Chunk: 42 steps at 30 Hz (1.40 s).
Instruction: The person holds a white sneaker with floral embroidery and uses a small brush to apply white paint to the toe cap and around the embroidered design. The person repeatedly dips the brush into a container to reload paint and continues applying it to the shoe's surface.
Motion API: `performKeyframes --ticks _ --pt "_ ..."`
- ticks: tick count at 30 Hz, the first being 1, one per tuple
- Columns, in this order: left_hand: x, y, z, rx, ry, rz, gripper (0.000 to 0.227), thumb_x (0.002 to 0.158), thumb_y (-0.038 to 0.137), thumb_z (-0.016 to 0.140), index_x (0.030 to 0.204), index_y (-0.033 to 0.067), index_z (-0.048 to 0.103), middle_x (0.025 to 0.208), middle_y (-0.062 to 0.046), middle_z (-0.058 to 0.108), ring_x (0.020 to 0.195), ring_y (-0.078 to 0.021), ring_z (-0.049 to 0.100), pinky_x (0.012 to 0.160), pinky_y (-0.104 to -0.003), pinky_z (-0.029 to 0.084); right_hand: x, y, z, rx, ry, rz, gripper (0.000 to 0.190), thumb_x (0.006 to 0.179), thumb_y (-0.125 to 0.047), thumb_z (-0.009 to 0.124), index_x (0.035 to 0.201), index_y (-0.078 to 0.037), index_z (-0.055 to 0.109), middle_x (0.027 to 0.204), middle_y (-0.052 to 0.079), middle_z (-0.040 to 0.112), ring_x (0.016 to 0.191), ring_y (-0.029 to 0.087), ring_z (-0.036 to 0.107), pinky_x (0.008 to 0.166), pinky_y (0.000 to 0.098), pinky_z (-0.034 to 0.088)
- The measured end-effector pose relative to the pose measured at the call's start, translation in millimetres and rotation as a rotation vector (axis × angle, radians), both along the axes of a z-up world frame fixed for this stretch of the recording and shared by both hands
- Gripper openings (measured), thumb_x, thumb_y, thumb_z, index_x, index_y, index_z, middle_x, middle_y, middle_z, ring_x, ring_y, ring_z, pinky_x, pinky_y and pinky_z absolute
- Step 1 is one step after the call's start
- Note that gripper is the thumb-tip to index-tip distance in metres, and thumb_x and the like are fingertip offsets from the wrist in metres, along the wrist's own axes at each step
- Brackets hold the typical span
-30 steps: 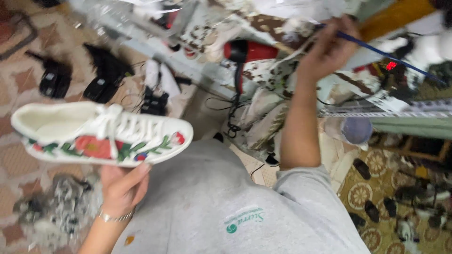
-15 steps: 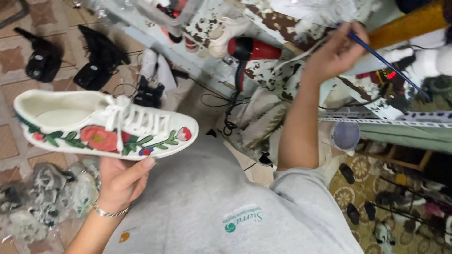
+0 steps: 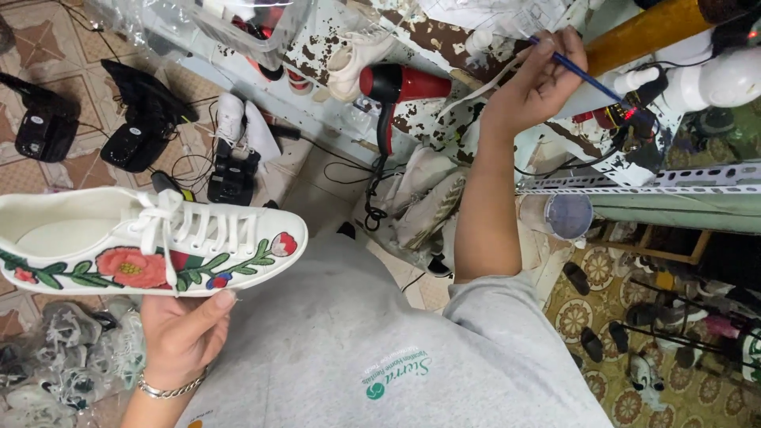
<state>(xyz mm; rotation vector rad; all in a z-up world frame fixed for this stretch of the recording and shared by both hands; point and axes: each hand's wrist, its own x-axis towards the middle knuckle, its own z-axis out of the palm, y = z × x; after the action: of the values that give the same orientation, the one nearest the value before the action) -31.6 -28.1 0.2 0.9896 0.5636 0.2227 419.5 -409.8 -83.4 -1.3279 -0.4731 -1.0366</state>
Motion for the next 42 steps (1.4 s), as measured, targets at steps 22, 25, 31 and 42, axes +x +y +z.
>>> performKeyframes --ticks 22,25,31,42 --pt "15 -1 19 -0.017 0.069 -0.022 0.103 0.087 -0.017 0.062 0.186 -0.0067 0.036 0.184 -0.034 0.054 0.168 -0.0499 0.058 0.143 -0.066 0.051 -16 9 9 -0.157 0.120 0.036 0.034 0.138 -0.012 0.070 0.172 -0.014 0.070 0.133 0.012 0.079 0.115 0.021 0.072 0.101 0.0373 0.065" --pt "15 -1 19 -0.009 0.069 -0.038 0.105 0.086 -0.016 0.063 0.187 -0.0066 0.036 0.184 -0.034 0.054 0.169 -0.0494 0.057 0.143 -0.066 0.051 -15 9 8 -0.073 0.099 0.090 0.034 0.137 -0.012 0.072 0.171 -0.012 0.072 0.135 0.013 0.078 0.126 0.023 0.075 0.110 0.0382 0.067" --pt "13 0 14 0.010 0.066 -0.047 0.102 0.088 -0.015 0.064 0.186 -0.0070 0.037 0.186 -0.033 0.054 0.171 -0.0481 0.057 0.145 -0.064 0.050 -15 9 8 -0.071 0.108 0.060 0.032 0.137 -0.024 0.073 0.167 -0.012 0.072 0.126 0.011 0.077 0.098 0.021 0.060 0.088 0.0410 0.057" --pt "11 0 10 -0.024 0.028 -0.036 0.106 0.086 -0.019 0.066 0.187 -0.0058 0.038 0.184 -0.032 0.056 0.168 -0.0464 0.060 0.143 -0.064 0.052 -16 8 8 -0.081 0.095 -0.065 0.030 0.134 -0.021 0.077 0.164 -0.014 0.078 0.130 0.008 0.084 0.089 0.017 0.058 0.081 0.0359 0.058"
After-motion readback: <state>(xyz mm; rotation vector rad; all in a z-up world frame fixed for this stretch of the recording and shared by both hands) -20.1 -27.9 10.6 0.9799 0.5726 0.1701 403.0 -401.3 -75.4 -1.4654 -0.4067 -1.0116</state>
